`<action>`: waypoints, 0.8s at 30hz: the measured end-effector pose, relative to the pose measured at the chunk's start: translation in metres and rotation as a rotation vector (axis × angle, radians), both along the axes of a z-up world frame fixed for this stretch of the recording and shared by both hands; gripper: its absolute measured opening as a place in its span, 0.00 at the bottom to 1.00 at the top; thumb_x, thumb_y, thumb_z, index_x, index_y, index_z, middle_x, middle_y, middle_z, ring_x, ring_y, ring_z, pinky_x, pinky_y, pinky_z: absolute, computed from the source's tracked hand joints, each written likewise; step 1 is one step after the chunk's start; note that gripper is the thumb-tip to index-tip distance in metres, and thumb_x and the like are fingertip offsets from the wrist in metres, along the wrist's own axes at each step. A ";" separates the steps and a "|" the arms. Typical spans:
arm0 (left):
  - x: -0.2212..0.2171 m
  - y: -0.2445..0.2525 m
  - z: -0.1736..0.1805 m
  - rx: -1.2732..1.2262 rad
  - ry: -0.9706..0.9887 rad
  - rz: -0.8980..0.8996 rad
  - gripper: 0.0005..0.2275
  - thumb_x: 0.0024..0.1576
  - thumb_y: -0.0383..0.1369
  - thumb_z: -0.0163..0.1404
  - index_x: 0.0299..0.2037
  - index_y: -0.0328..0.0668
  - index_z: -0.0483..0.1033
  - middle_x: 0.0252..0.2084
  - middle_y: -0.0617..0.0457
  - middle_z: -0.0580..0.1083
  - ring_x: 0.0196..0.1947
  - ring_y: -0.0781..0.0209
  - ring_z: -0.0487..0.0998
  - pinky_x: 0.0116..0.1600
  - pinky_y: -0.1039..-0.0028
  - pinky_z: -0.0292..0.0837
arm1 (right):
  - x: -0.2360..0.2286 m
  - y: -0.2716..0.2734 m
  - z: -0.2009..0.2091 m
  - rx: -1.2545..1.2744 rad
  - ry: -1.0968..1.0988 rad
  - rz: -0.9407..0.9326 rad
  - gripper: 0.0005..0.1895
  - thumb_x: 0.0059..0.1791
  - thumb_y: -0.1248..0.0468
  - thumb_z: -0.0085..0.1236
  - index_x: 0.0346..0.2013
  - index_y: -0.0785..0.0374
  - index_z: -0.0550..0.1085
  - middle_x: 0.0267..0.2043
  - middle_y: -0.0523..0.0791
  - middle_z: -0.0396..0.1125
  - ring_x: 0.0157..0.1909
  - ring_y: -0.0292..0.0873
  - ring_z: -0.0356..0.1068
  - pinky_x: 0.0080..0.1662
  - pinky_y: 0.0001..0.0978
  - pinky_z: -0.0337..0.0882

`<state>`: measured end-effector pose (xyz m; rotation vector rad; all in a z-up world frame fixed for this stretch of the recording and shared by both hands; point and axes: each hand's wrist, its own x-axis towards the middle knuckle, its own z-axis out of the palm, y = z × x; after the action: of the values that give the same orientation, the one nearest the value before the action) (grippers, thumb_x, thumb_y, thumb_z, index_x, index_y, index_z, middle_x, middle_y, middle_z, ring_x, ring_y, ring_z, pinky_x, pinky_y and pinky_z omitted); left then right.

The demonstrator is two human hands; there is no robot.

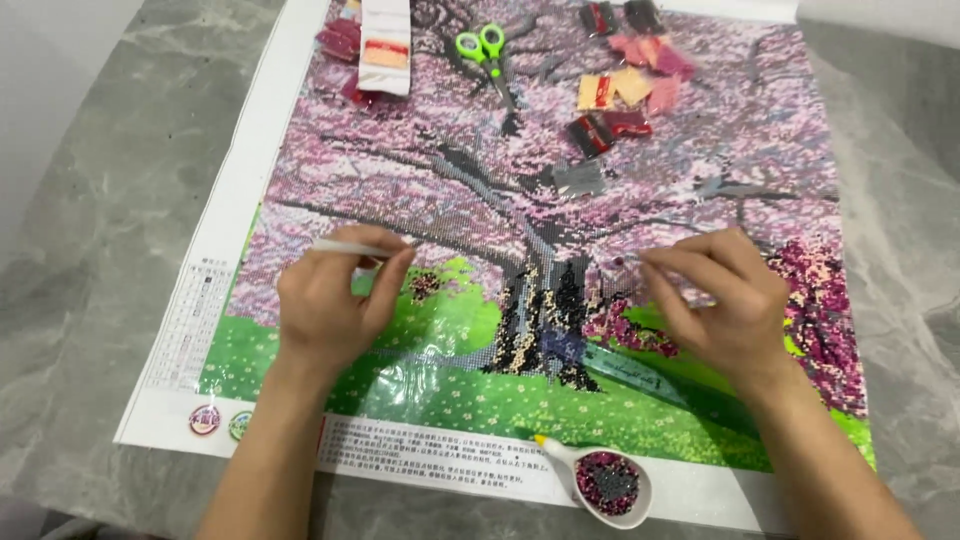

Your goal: Performing diamond painting by picking up small resin diamonds with a pen tool and placing them on a sticky canvas, using a ruler for alignment.

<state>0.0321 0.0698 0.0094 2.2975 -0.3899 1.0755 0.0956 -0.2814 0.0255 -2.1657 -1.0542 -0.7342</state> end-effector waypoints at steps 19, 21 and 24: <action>-0.004 -0.033 0.000 -0.253 0.167 -0.199 0.03 0.54 0.29 0.55 0.32 0.39 0.77 0.24 0.50 0.78 0.23 0.56 0.80 0.29 0.72 0.77 | 0.011 0.006 -0.014 -0.070 0.329 -0.180 0.04 0.42 0.66 0.64 0.31 0.60 0.80 0.34 0.48 0.73 0.37 0.47 0.74 0.40 0.36 0.75; -0.007 -0.044 0.017 -0.362 0.171 -0.218 0.03 0.52 0.29 0.57 0.32 0.40 0.77 0.25 0.51 0.79 0.24 0.55 0.82 0.29 0.71 0.77 | 0.005 0.007 0.013 0.082 0.396 -0.130 0.03 0.42 0.66 0.64 0.29 0.61 0.81 0.32 0.48 0.75 0.32 0.45 0.75 0.36 0.34 0.76; -0.016 -0.065 0.066 -0.308 0.182 -0.317 0.03 0.56 0.29 0.51 0.35 0.38 0.74 0.30 0.50 0.77 0.28 0.63 0.81 0.32 0.81 0.80 | -0.008 0.009 0.061 0.425 0.530 0.042 0.05 0.44 0.71 0.61 0.34 0.67 0.77 0.36 0.51 0.73 0.40 0.44 0.75 0.46 0.31 0.81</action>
<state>0.0164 0.0047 0.0755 1.9593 -0.4612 0.7091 0.0876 -0.2724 0.0869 -1.8121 -0.5993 -0.2946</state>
